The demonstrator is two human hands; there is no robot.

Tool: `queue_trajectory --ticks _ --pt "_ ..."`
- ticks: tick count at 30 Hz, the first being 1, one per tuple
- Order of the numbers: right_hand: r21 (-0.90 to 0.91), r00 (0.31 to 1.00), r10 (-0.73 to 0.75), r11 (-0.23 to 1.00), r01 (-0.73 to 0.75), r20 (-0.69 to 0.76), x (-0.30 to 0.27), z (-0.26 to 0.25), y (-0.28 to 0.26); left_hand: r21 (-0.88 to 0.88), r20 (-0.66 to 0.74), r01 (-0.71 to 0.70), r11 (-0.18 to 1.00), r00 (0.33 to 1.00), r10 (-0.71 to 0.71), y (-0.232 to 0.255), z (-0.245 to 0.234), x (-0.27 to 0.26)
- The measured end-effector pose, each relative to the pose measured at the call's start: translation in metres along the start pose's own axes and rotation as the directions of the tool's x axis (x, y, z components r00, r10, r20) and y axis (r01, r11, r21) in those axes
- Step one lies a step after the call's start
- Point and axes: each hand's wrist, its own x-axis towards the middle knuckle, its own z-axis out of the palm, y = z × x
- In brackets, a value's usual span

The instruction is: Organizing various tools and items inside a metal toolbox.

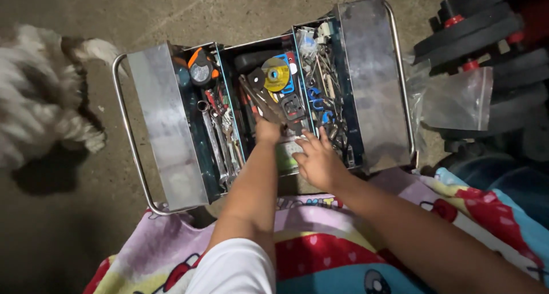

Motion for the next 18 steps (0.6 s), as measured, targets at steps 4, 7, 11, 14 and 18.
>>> queue_trajectory --ticks 4,7,11,14,18 --pt "0.065 0.996 0.028 0.998 -0.023 -0.083 0.0 0.005 0.004 0.051 -0.001 -0.135 0.99 0.991 0.135 -0.046 0.048 0.065" --pt "0.165 0.993 0.061 0.985 -0.044 -0.099 0.002 0.005 0.011 0.062 -0.115 -0.05 0.997 0.992 0.057 -0.044 0.05 0.071" --pt "0.196 0.995 0.04 0.98 -0.021 -0.091 0.005 0.001 0.02 0.115 0.02 -0.105 0.988 0.994 0.104 -0.008 0.013 0.035" --pt "0.281 0.996 0.07 0.958 -0.051 -0.058 0.006 0.003 0.024 0.115 0.09 -0.049 0.992 0.995 0.039 0.018 -0.032 -0.004" --pt "0.417 0.982 0.189 0.89 -0.183 0.026 0.015 -0.012 0.023 0.058 0.095 -0.128 0.99 0.988 0.122 0.008 -0.069 -0.004"
